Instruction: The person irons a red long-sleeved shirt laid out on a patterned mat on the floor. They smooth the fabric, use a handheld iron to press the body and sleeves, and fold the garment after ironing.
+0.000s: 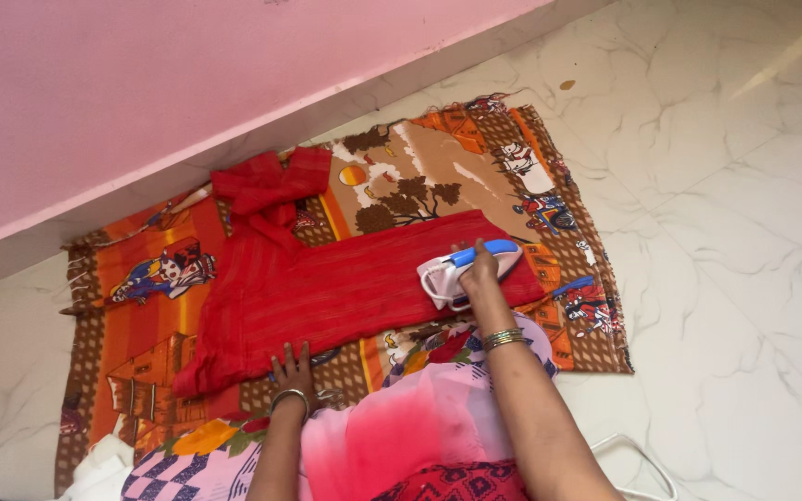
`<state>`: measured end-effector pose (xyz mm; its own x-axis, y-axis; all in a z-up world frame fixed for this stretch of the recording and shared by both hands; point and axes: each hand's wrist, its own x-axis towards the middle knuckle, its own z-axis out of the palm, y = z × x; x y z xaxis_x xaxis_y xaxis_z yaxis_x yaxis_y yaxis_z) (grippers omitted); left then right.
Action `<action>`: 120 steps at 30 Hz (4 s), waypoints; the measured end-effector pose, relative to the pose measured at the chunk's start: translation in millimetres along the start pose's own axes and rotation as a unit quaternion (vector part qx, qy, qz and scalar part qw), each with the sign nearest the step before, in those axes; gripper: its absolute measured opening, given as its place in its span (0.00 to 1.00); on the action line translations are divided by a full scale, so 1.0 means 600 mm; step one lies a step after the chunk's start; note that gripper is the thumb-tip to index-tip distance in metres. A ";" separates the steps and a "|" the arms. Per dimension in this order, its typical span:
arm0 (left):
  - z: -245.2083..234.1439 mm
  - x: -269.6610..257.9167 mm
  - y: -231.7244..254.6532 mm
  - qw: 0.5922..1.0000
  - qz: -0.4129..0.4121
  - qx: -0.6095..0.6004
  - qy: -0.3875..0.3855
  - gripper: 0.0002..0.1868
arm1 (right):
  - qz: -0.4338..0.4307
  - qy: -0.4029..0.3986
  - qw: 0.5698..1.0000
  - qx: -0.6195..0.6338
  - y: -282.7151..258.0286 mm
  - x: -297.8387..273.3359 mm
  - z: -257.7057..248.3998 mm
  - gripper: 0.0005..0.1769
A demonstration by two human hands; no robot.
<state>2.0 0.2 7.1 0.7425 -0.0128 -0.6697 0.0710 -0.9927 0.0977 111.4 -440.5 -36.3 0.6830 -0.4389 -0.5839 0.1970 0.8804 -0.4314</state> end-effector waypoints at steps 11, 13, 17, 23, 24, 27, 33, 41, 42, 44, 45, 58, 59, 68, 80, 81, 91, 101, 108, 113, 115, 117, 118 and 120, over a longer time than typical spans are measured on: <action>-0.025 -0.025 0.013 0.999 -0.015 0.033 -0.014 0.82 | -0.090 0.006 0.996 0.010 0.142 -0.044 -0.022 0.14; -0.026 -0.026 0.011 1.000 -0.017 0.020 -0.015 0.82 | -0.119 0.016 0.992 0.026 0.123 -0.042 -0.029 0.13; -0.026 -0.027 0.014 1.000 -0.013 0.018 -0.008 0.82 | -0.155 0.026 0.987 0.032 0.079 -0.031 -0.036 0.13; -0.004 -0.003 0.003 0.999 -0.029 0.028 -0.030 0.80 | -0.193 0.043 0.980 0.028 0.062 -0.022 -0.027 0.13; 0.003 0.005 -0.001 0.999 -0.014 0.030 -0.009 0.81 | -0.179 0.055 0.982 0.034 0.064 -0.021 -0.024 0.13; 0.019 0.022 -0.010 0.999 0.020 0.036 0.036 0.84 | -0.133 0.071 0.987 0.048 0.078 -0.023 -0.018 0.13; 0.010 0.010 -0.006 0.999 -0.019 0.030 -0.016 0.81 | -0.113 0.073 0.991 0.027 0.162 -0.055 -0.025 0.13; -0.001 -0.001 -0.003 1.000 0.007 0.018 0.015 0.82 | -0.135 0.095 0.983 0.080 0.112 -0.038 -0.034 0.17; -0.001 -0.001 -0.003 1.000 0.001 0.019 0.008 0.82 | -0.118 0.112 0.983 0.086 0.095 -0.035 -0.037 0.17; -0.004 0.000 -0.001 1.000 -0.011 0.022 -0.006 0.81 | -0.104 0.135 0.981 0.095 0.065 -0.028 -0.040 0.18; -0.004 -0.003 0.001 1.000 -0.010 0.016 -0.007 0.81 | -0.108 0.140 0.979 0.098 0.050 -0.026 -0.040 0.19; -0.012 -0.012 0.005 1.000 -0.014 0.016 -0.008 0.79 | -0.177 0.108 0.978 -0.004 -0.033 -0.041 -0.065 0.32; -0.010 -0.008 0.003 1.000 -0.016 0.020 -0.014 0.79 | -0.174 0.099 0.980 -0.014 -0.032 -0.043 -0.067 0.32; 0.007 0.005 -0.007 1.000 0.008 -0.006 0.020 0.83 | -0.158 -0.065 0.980 -0.106 -0.026 -0.048 -0.081 0.23; -0.032 -0.032 0.015 1.000 -0.016 0.000 -0.019 0.78 | -0.077 -0.124 0.962 -0.230 0.017 -0.072 -0.048 0.33; -0.032 -0.031 0.016 1.000 -0.019 0.004 -0.025 0.78 | -0.091 -0.130 0.961 -0.225 0.013 -0.065 -0.044 0.33; -0.010 -0.013 0.005 1.000 -0.005 0.014 -0.006 0.77 | -0.173 -0.096 0.926 -0.322 -0.014 -0.031 -0.048 0.31; 0.017 0.017 -0.010 0.994 0.056 0.073 0.062 0.76 | -0.155 -0.197 0.789 -0.562 0.003 -0.042 -0.032 0.29; 0.011 0.012 -0.005 1.000 0.008 0.025 -0.004 0.69 | -0.207 -0.085 0.569 -0.791 -0.011 -0.070 0.010 0.39; -0.009 -0.014 0.005 1.000 0.003 -0.006 0.000 0.66 | -0.242 -0.206 0.501 -0.805 -0.028 -0.116 0.031 0.40; -0.008 -0.012 0.004 1.000 -0.005 0.001 -0.022 0.71 | -0.243 -0.219 0.465 -0.823 -0.026 -0.128 0.048 0.40; -0.001 -0.002 -0.001 0.999 -0.008 0.001 -0.032 0.73 | -0.194 -0.155 0.423 -0.872 -0.015 -0.140 0.066 0.38; 0.005 0.005 -0.003 0.999 -0.008 -0.003 -0.031 0.72 | -0.169 -0.123 0.400 -0.892 -0.008 -0.146 0.074 0.37; 0.018 0.019 -0.006 1.000 0.019 0.017 0.001 0.74 | -0.205 -0.088 0.395 -0.891 0.016 -0.159 0.088 0.33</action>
<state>3.0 2.6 -8.9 0.7462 -0.0509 -0.6638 0.0192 -0.9950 0.0979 85.2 -380.8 51.3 0.9199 -0.3214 -0.2248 -0.3846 -0.8515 -0.3564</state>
